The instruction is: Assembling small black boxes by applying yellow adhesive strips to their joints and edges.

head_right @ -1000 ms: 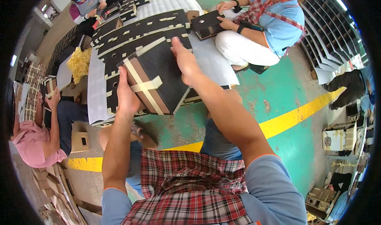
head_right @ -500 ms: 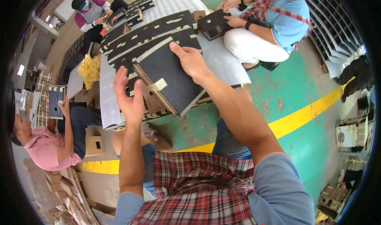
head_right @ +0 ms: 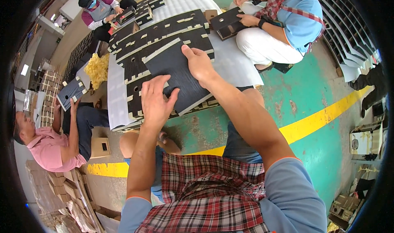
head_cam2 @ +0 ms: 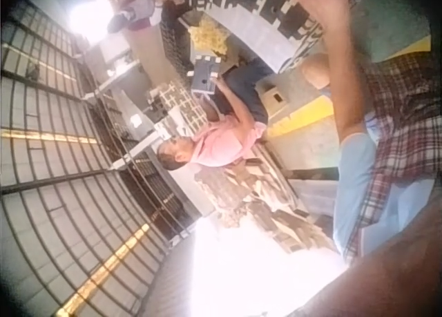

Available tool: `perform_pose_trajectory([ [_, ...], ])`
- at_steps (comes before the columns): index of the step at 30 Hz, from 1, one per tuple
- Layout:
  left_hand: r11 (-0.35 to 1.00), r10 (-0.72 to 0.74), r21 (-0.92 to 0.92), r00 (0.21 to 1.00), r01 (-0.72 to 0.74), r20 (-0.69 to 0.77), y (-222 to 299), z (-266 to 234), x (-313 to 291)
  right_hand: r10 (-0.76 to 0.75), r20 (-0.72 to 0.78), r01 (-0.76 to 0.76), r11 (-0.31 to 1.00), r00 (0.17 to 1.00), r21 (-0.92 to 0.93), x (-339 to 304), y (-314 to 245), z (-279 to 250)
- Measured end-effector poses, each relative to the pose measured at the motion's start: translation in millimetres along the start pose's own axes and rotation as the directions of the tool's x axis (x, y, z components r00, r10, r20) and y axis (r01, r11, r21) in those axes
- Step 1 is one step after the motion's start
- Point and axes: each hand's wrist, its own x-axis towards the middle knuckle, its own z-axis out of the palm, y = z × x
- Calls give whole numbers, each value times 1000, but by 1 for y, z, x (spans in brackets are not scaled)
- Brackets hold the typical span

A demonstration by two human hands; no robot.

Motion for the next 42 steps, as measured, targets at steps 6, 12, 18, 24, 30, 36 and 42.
perform_pose_trajectory([
  [6, 997, 73, 6, 992, -73, -105, -11, 7, 6, -55, 8, 55, 998, 998, -26, 3, 11, 2],
  [12, 942, -209, -301, 963, 152, -168, -17, 15, -7, -146, -43, 143, 988, 988, -58, 1, 12, 3],
  [18, 718, -557, -541, 828, 437, -70, -31, 24, 0, -237, -18, 238, 971, 971, 23, -2, 8, 16],
  [24, 749, -573, -375, 818, 546, 45, -28, 19, 5, -286, -42, 272, 940, 957, -205, -5, 11, 15],
  [30, 789, -431, -435, 895, 434, 111, -39, 22, -2, -271, -71, 241, 928, 960, -284, 1, 14, 11],
  [36, 681, -329, -542, 867, 493, 374, -47, 10, -11, -259, -22, 232, 897, 966, -377, -9, 5, -2],
  [42, 699, -456, -464, 839, 544, 298, -34, 7, -10, -298, -25, 284, 930, 954, -234, -18, 5, 13],
])
